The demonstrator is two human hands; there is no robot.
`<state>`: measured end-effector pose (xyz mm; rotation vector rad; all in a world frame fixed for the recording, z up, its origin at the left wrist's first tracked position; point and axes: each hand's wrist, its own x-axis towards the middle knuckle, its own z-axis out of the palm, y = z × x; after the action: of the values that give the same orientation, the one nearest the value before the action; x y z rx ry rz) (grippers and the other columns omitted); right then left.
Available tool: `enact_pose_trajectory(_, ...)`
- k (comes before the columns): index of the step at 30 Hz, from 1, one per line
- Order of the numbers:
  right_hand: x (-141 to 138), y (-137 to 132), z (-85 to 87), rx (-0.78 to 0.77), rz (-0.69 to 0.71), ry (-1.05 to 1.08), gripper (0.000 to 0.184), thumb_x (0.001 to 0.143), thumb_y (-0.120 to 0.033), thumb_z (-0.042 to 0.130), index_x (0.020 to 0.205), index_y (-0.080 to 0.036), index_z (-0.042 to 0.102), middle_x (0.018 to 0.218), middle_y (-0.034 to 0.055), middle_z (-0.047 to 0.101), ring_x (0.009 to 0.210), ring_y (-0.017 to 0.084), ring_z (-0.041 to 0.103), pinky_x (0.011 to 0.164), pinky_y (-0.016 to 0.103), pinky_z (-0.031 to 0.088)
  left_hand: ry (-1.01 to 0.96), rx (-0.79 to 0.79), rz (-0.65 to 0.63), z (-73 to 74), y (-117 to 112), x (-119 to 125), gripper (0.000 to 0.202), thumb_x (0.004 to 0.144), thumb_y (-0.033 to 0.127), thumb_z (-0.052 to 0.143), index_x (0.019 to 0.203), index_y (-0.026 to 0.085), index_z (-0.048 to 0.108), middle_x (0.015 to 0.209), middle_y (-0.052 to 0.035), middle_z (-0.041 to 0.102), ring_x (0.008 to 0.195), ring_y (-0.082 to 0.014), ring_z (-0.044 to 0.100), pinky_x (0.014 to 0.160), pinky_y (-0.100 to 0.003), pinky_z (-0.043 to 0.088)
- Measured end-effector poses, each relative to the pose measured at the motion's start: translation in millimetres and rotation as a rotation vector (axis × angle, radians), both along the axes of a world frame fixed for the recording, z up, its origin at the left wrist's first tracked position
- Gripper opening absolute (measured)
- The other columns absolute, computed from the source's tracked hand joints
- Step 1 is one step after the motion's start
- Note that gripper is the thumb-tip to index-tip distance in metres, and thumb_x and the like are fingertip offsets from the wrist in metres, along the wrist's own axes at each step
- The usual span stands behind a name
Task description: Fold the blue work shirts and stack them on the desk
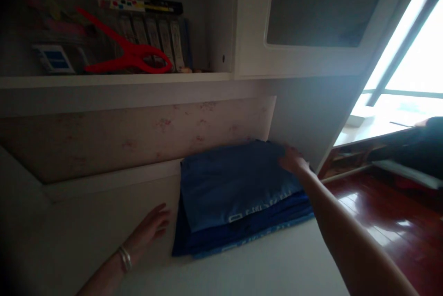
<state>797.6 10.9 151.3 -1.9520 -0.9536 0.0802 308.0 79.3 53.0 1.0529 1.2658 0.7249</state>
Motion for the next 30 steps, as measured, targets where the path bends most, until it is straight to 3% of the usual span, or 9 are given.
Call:
enact_pose_trajectory(3,-66,-24,-56.6,-0.03,0.114,0.055,0.042,0.077,-0.026,0.062,0.116,-0.009,0.064,0.111,0.0221,0.067,0.1,0.031,0.063,0.087,0.044,0.045,0.034,-0.001,0.068,-50.2,-28,-63,0.069,0.057,0.057,0.079,0.111,0.016,0.065,0.107,-0.0119,0.071,0.097,-0.0239,0.066,0.078,-0.03,0.052)
enact_pose_trajectory(5,-137,-44,-99.3,-0.007,0.351,0.28,0.038,0.081,-0.039,0.059,0.111,-0.017,0.064,0.088,0.0094,0.071,0.067,0.02,0.064,0.065,0.035,0.051,0.05,0.006,0.173,-65.8,-46,-97,0.069,0.048,0.063,0.08,0.097,0.016,0.068,0.097,-0.0113,0.072,0.09,-0.0255,0.067,0.071,-0.03,0.052)
enact_pose_trajectory(9,-297,-69,-164.5,-0.011,0.707,0.731,0.041,0.077,-0.058,0.063,0.086,-0.018,0.067,0.074,0.004,0.064,0.055,0.014,0.054,0.049,0.027,0.045,0.052,0.075,0.318,-66.2,-67,-121,0.065,0.048,0.066,0.078,0.09,0.018,0.069,0.074,-0.0033,0.069,0.068,-0.019,0.062,0.06,-0.027,0.048)
enact_pose_trajectory(13,-398,-58,-184.8,-0.123,0.842,0.86,0.052,0.069,-0.067,0.063,0.087,-0.018,0.066,0.078,0.0053,0.065,0.045,0.01,0.047,0.042,0.025,0.037,-0.015,0.099,0.333,-64.2,-64,-117,0.056,0.053,0.062,0.079,0.09,0.02,0.069,0.073,0.0008,0.063,0.062,-0.0126,0.054,0.055,-0.022,0.041)
enact_pose_trajectory(16,-420,-43,-186.6,-0.108,0.825,0.68,0.045,0.075,-0.062,0.061,0.086,-0.019,0.069,0.074,0.0044,0.063,0.052,0.012,0.047,0.049,0.025,0.035,-0.072,0.111,0.301,-70.2,-59,-120,0.055,0.051,0.062,0.079,0.086,0.02,0.068,0.069,0.0016,0.059,0.057,-0.0109,0.049,0.052,-0.022,0.038)
enact_pose_trajectory(19,-417,-36,-188.8,-0.052,0.775,0.575,0.044,0.083,-0.06,0.053,0.087,-0.02,0.069,0.062,0.0,0.051,0.058,0.014,0.042,0.054,0.026,0.031,-0.118,0.086,0.285,-76.8,-58,-125,0.051,0.053,0.064,0.077,0.076,0.021,0.063,0.062,0.0035,0.051,0.053,-0.0095,0.042,0.049,-0.021,0.033)
enact_pose_trajectory(22,-410,-36,-187.9,-0.047,0.719,0.588,0.049,0.083,-0.065,0.05,0.089,-0.019,0.066,0.058,-0.0033,0.039,0.055,0.013,0.034,0.052,0.026,0.026,-0.145,0.046,0.253,-81.0,-57,-127,0.05,0.055,0.065,0.075,0.065,0.021,0.053,0.056,0.0057,0.04,0.05,-0.0088,0.035,0.047,-0.021,0.029)
enact_pose_trajectory(26,-406,-33,-183.6,-0.06,0.69,0.651,0.048,0.082,-0.065,0.054,0.077,-0.018,0.062,0.064,-0.0021,0.041,0.061,0.013,0.036,0.055,0.026,0.028,-0.201,0.038,0.149,-80.8,-55,-127,0.05,0.06,0.059,0.075,0.062,0.021,0.043,0.054,0.0085,0.03,0.05,-0.007,0.025,0.047,-0.02,0.022)
enact_pose_trajectory(30,-405,-31,-189.6,-0.104,0.728,0.665,0.043,0.085,-0.061,0.053,0.096,-0.021,0.064,0.063,-0.0035,0.038,0.059,0.012,0.032,0.053,0.026,0.025,-0.191,0.043,0.118,-72.1,-57,-125,0.046,0.067,0.053,0.072,0.064,0.021,0.04,0.055,0.009,0.027,0.051,-0.007,0.021,0.048,-0.021,0.018)
